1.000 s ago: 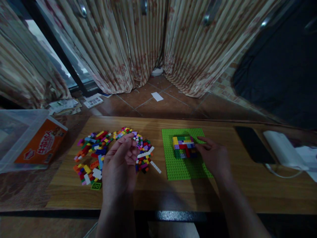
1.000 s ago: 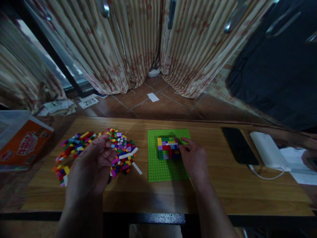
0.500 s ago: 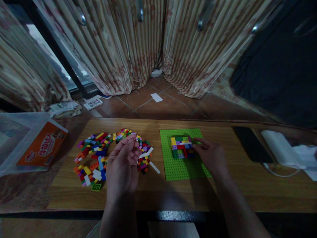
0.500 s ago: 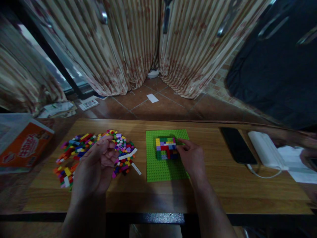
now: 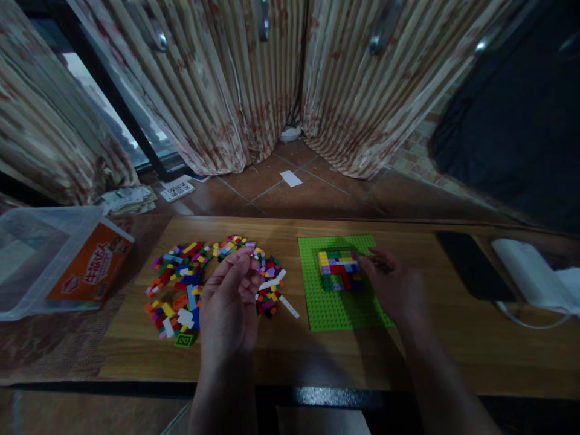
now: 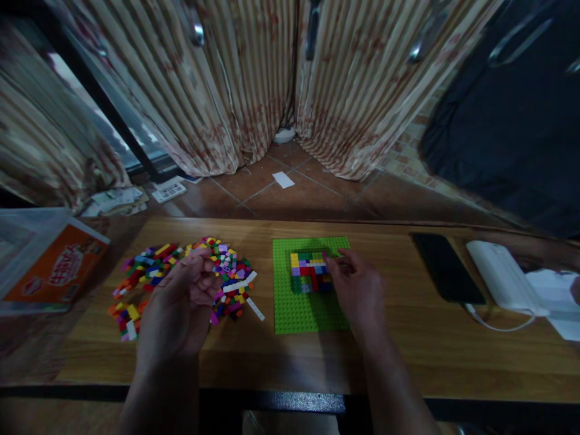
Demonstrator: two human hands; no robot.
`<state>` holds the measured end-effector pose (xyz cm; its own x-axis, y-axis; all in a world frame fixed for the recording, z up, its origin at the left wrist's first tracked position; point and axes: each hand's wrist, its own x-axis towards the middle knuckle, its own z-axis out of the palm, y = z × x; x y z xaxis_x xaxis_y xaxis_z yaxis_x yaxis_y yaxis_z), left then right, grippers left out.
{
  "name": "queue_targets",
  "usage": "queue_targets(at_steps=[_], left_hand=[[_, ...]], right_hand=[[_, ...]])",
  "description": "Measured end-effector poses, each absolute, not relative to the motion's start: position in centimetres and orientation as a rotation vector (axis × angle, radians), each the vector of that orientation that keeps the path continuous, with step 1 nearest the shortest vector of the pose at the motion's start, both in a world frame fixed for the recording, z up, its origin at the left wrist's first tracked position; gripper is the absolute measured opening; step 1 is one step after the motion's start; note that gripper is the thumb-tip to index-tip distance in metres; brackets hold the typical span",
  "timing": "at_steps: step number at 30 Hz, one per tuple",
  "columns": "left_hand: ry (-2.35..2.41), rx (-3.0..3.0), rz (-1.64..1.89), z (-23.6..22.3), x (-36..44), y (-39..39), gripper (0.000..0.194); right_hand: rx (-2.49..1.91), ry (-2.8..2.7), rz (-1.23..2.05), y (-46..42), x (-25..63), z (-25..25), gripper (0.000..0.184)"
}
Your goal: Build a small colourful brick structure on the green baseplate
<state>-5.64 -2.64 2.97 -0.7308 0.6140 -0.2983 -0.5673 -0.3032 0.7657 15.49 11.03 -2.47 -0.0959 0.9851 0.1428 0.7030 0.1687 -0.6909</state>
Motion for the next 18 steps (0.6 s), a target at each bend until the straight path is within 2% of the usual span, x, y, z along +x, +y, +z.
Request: queue_targets(at_steps=[6,11,14,18], left_hand=[[1.152,0.071,2.105,3.0,-5.7,-2.9,0.02],[1.131,0.096,2.092,3.4,-4.4,-2.7,0.013],[1.128,0.184,1.923,3.1,-2.5,-2.2,0.012],[1.005,0.37,1.569,1.1,1.5,-1.2,0.017]], right_hand=[[-1.608,-2.142,0.484,10.6,15.1,-3.2,0.044],[-1.307,-2.294,0.359,10.2,14.8,-4.1,0.055],[-1.109,-2.426,0.321,10.0,14.2,-5.1,0.061],[-0.911,-2.581,0.327,10.6,14.2,-6.6,0.048]])
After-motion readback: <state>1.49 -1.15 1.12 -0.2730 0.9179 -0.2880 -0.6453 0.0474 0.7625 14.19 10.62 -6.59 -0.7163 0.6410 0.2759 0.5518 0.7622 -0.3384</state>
